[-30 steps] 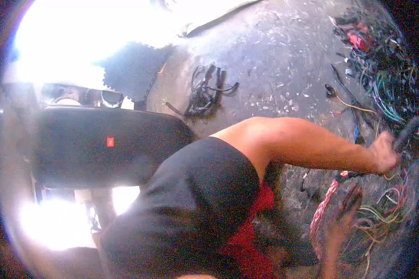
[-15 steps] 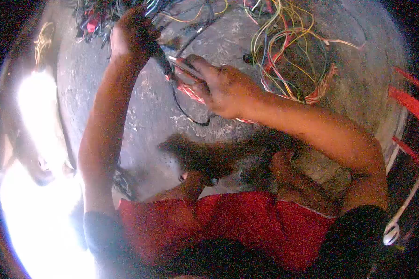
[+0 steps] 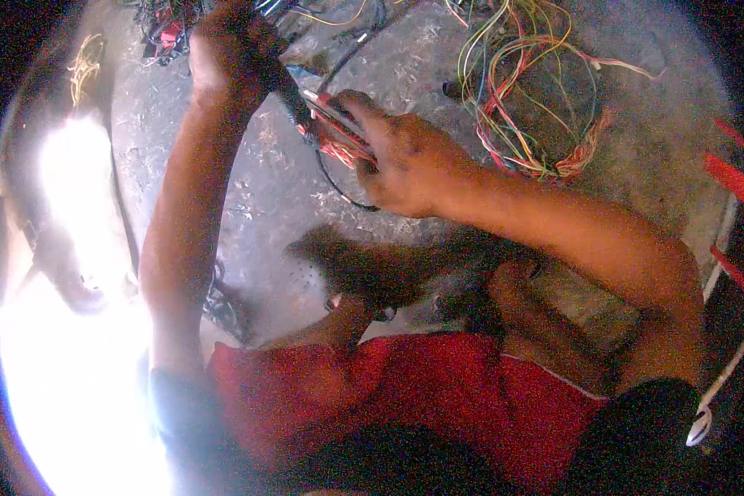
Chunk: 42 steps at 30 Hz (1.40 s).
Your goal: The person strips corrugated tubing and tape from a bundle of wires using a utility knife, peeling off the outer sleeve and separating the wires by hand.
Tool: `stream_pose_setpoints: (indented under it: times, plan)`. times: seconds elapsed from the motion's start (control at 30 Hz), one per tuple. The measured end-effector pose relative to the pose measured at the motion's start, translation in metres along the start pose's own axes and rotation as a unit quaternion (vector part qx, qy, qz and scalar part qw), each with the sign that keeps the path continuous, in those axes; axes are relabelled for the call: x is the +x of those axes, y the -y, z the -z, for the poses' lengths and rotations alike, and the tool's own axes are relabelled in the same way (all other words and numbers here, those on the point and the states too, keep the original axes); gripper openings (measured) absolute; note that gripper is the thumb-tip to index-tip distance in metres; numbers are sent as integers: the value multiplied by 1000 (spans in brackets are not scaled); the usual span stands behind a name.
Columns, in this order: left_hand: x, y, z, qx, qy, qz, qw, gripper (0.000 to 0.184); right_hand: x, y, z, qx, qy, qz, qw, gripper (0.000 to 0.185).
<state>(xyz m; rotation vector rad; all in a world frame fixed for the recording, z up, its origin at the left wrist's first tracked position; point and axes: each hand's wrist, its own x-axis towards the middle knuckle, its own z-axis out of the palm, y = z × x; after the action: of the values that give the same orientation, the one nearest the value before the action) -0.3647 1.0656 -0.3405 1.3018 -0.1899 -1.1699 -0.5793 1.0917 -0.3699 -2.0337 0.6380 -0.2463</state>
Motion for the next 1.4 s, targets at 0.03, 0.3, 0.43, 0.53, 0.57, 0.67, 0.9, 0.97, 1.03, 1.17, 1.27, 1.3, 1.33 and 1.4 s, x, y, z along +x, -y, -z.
stream_pose_setpoints:
  times: [0.03,0.3,0.43,0.53,0.57,0.67,0.9,0.97,1.03,1.17,1.27,1.3,1.33,1.4]
  plan:
    - [-2,0,-4,3,-2,2,1000,25,-2,-1,-1,0,-1,-10,1000,60]
    - [8,-28,-24,-2,-6,-107,994,26,5,14,18,-20,49,-61,997,58]
    - [9,-42,-24,10,60,-117,991,20,-15,24,33,-123,214,-137,959,56]
    - [2,-35,-29,7,39,-134,990,21,-7,21,46,-79,42,-42,995,57]
    - [1,-35,-31,10,24,-122,992,21,-2,19,48,-79,42,-40,995,57]
    - [-5,-36,-32,22,26,-124,992,22,8,20,49,-80,-66,49,993,55]
    - [37,-40,18,-166,272,33,947,22,10,29,34,-34,-20,35,999,46]
    - [0,-36,-17,-75,153,-49,984,21,9,27,30,-46,-46,41,997,45]
    - [-15,-35,-31,20,31,-129,991,20,8,21,29,-35,-124,92,987,47]
    - [-16,-32,-30,26,35,-140,989,18,10,10,22,-61,-126,93,986,48]
    - [-23,-32,-39,31,11,-141,989,18,12,13,24,-66,-147,126,979,48]
    - [-25,-32,-41,37,-20,-134,990,18,13,21,30,-40,-96,75,992,48]
    - [-22,-32,-39,37,-20,-133,990,18,12,25,33,-14,-43,24,999,47]
    - [-15,-30,-30,43,28,-146,988,22,9,21,27,-31,-33,5,999,48]
